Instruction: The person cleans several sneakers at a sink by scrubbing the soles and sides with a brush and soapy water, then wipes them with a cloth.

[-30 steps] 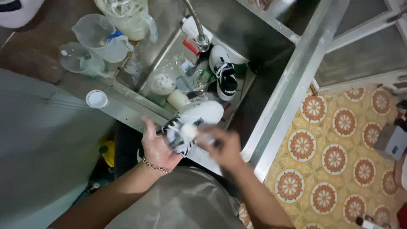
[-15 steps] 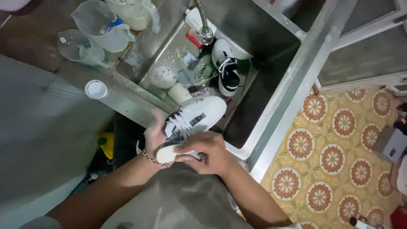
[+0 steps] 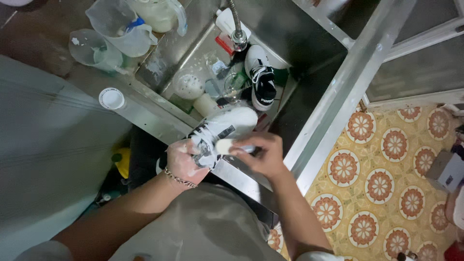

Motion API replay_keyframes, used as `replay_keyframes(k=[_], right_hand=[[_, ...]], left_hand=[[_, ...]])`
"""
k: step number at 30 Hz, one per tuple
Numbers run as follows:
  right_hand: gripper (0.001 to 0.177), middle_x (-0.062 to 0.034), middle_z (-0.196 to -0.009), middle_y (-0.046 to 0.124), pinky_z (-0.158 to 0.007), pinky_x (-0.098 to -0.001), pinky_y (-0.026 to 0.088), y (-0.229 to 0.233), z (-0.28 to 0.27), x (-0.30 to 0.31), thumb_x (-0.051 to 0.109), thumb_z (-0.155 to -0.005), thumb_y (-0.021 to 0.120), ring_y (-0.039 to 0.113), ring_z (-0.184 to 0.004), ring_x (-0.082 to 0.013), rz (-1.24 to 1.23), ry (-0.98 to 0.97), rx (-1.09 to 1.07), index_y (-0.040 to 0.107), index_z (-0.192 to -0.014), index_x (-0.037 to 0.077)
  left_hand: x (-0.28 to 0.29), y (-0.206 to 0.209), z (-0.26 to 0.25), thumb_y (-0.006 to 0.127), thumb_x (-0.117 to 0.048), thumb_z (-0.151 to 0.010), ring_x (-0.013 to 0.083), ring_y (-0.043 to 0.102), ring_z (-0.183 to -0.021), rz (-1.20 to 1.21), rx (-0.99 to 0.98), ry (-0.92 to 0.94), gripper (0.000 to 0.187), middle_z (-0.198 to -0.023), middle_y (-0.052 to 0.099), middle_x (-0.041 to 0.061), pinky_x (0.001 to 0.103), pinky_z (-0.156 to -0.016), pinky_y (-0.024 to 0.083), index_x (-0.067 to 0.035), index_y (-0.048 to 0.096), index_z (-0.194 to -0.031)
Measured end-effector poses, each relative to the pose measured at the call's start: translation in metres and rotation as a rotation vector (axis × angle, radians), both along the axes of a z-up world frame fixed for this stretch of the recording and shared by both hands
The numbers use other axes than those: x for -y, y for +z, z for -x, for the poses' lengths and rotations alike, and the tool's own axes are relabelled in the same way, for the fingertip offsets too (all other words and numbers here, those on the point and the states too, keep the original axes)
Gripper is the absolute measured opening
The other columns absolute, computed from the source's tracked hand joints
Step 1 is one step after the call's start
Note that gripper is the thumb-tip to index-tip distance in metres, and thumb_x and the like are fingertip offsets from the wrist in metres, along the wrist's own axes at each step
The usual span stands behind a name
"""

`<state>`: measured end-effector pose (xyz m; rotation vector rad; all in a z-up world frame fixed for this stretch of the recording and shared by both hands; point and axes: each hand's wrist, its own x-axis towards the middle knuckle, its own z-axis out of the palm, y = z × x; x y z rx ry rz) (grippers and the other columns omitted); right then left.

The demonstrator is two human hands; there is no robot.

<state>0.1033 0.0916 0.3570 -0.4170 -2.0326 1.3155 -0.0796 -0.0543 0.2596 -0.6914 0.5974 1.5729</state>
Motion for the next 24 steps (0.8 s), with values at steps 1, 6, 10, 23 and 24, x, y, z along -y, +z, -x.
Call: replay_keyframes(k=[1, 6, 10, 23, 24], right_hand=[[0.019, -0.0094, -0.074, 0.087, -0.059, -0.0422, 0.059, 0.001, 0.004, 0.003, 0.034, -0.097, 0.106, 0.074, -0.053, -0.0317, 0.014, -0.014, -0.004, 0.098, -0.099, 0.018], [0.015, -0.0083, -0.067, 0.080, -0.054, -0.0361, 0.053, 0.002, 0.010, 0.011, 0.033, -0.099, 0.105, 0.061, -0.047, -0.0247, -0.018, 0.032, -0.029, 0.100, -0.105, 0.020], [0.015, -0.0057, -0.066, 0.083, -0.056, -0.0372, 0.054, -0.001, 0.010, -0.001, 0.033, -0.102, 0.103, 0.066, -0.048, -0.0261, -0.002, 0.024, -0.066, 0.100, -0.100, 0.019], [0.019, -0.0038, -0.063, 0.076, -0.056, -0.0278, 0.057, 0.010, 0.022, 0.025, 0.034, -0.105, 0.101, 0.064, -0.046, -0.0205, -0.095, 0.114, -0.095, 0.100, -0.120, 0.023], [0.017, -0.0043, -0.069, 0.083, -0.057, -0.0317, 0.058, -0.001, 0.014, 0.015, 0.033, -0.104, 0.103, 0.069, -0.050, -0.0217, -0.030, 0.097, -0.073, 0.101, -0.114, 0.021]], left_hand=[[0.010, -0.049, -0.003, 0.053, 0.009, -0.074, 0.0411, 0.063, -0.065, -0.014, -0.009, 0.012, 0.014, -0.073, 0.062, 0.016, 0.050, -0.063, 0.056, 0.003, 0.065, -0.077], [0.017, -0.137, -0.008, 0.051, 0.008, -0.078, 0.0393, 0.066, -0.072, -0.126, 0.013, 0.026, 0.016, -0.076, 0.066, 0.016, 0.050, -0.072, 0.060, 0.000, 0.066, -0.077], [-0.010, 0.029, -0.007, 0.048, 0.005, -0.076, 0.0431, 0.066, -0.078, -0.179, 0.010, 0.072, 0.011, -0.071, 0.060, 0.019, 0.056, -0.083, 0.065, 0.000, 0.058, -0.073], [-0.040, 0.133, -0.006, 0.051, -0.001, -0.076, 0.0444, 0.072, -0.086, -0.232, 0.093, 0.124, 0.022, -0.082, 0.071, 0.019, 0.062, -0.100, 0.065, 0.008, 0.069, -0.086], [-0.039, 0.135, -0.005, 0.052, -0.001, -0.076, 0.0446, 0.073, -0.087, -0.242, 0.098, 0.122, 0.024, -0.082, 0.072, 0.019, 0.062, -0.102, 0.065, 0.008, 0.070, -0.088]])
